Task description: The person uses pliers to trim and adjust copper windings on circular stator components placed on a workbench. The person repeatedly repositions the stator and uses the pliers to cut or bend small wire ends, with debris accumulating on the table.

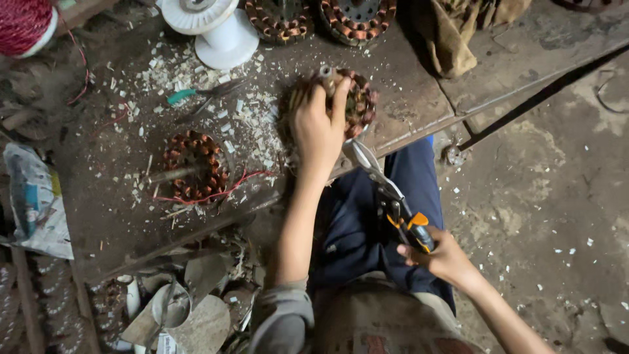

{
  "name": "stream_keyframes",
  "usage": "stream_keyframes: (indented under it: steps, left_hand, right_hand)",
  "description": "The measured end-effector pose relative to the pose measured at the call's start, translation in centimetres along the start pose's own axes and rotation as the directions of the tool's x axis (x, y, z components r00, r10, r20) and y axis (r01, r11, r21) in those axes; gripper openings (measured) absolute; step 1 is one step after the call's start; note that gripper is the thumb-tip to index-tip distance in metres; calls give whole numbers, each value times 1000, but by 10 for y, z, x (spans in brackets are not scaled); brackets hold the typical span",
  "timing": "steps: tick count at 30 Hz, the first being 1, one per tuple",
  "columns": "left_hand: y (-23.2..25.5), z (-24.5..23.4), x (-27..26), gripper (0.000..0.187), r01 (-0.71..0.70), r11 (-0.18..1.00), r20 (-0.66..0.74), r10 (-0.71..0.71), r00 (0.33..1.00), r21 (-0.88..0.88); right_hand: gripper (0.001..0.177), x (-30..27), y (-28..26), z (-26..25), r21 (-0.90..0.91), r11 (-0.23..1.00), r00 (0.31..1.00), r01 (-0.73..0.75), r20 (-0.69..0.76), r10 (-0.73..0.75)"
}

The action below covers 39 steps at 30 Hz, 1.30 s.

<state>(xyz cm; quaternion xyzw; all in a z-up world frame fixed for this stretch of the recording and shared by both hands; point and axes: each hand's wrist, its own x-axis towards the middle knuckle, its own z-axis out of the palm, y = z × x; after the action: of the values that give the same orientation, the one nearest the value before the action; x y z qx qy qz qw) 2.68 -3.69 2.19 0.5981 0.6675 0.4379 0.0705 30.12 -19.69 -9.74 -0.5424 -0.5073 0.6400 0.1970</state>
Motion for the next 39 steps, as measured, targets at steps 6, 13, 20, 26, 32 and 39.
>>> stream_keyframes:
  steps: [6,13,20,26,32,39]
  left_hand:
    - [-28,7,-9,31,-198,976,-125,186,975,-87]
    - [-30,9,-6,29,-219,973,-134,209,969,-70]
    - [-28,3,-5,30,-258,961,-126,245,961,-104]
    - [-25,3,-7,31,-271,959,-119,260,958,-82]
    - [-27,4,-6,31,-310,949,-118,302,946,-55]
    - [-31,4,-9,33,-311,950,-98,306,947,-38]
  right_hand:
    - [27,-1,-2,-7,-1,997,997,-78,5,78]
    - [26,-7,-11,-12,-23,996,996,-85,16,85]
    - [28,-10,-18,-14,-27,995,995,-96,34,97]
    - [27,-13,-29,-18,-64,991,991,-117,57,120]
    - [28,-8,-36,-19,-25,999,995,-43,92,46]
    - [31,-10,-35,-20,28,989,982,-146,126,141]
